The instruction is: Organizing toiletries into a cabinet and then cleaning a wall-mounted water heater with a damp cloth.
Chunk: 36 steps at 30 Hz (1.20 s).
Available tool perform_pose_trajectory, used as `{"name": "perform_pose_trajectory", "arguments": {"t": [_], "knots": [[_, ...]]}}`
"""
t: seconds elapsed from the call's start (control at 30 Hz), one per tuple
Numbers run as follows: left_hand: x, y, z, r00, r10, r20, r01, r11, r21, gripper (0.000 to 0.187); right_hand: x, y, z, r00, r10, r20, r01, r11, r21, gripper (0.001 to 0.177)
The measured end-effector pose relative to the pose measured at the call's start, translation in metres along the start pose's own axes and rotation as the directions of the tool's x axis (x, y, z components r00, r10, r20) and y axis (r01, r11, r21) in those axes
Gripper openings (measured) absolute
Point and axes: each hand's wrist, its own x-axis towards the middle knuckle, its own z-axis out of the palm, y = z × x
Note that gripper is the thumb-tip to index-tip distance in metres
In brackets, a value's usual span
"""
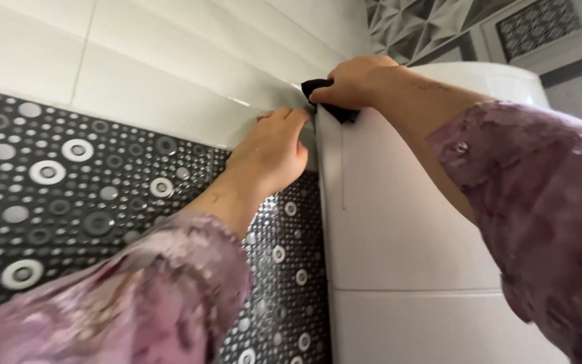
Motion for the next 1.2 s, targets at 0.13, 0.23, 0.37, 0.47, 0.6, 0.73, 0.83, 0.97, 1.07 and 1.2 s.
{"name": "perform_pose_trajectory", "arguments": {"t": [0.13,0.23,0.37,0.47,0.6,0.73,0.83,0.97,1.07,1.2], "knots": [[0.001,-0.005,0.005,0.997,0.079,-0.016,-0.079,0.997,0.011,0.040,0.013,0.055,0.001,0.999,0.019,0.033,-0.019,1.000,0.022,0.070],[-0.002,0.000,0.001,0.999,0.039,0.036,-0.040,0.999,0.037,0.039,0.026,0.125,0.009,0.999,-0.024,0.033,0.022,0.998,0.066,0.077],[-0.002,0.001,0.002,0.999,0.043,0.026,-0.044,0.998,0.045,0.039,0.012,0.192,0.012,0.996,0.087,-0.015,-0.080,0.961,0.266,0.082],[-0.001,-0.003,0.007,0.995,0.099,-0.031,-0.097,0.994,0.039,0.040,0.005,0.209,0.019,0.989,0.137,-0.055,-0.102,0.904,0.415,0.073],[-0.001,-0.012,0.015,0.973,0.210,-0.095,-0.205,0.977,0.061,0.039,-0.007,0.182,0.024,0.946,0.175,-0.272,-0.034,0.890,0.454,0.063],[-0.002,-0.011,0.019,0.978,0.175,-0.112,-0.171,0.984,0.042,0.039,-0.017,0.117,0.022,0.894,0.081,-0.441,0.038,0.966,0.254,0.063],[-0.001,-0.021,0.027,0.972,0.200,-0.120,-0.191,0.978,0.088,0.041,-0.029,0.058,0.020,0.904,0.007,-0.427,0.053,0.990,0.129,0.056],[-0.004,-0.016,0.022,0.987,0.125,-0.104,-0.121,0.991,0.049,0.040,-0.037,0.021,0.011,0.950,0.009,-0.312,0.051,0.981,0.185,0.047],[-0.006,-0.009,0.014,0.997,0.056,-0.051,-0.055,0.998,0.025,0.041,-0.038,0.032,0.023,0.877,-0.213,-0.431,0.272,0.959,0.081,0.041],[-0.008,-0.006,0.011,0.999,0.044,-0.008,-0.044,0.999,0.016,0.041,-0.054,0.063,0.031,0.689,-0.451,-0.567,0.512,0.857,-0.060,0.042]]}}
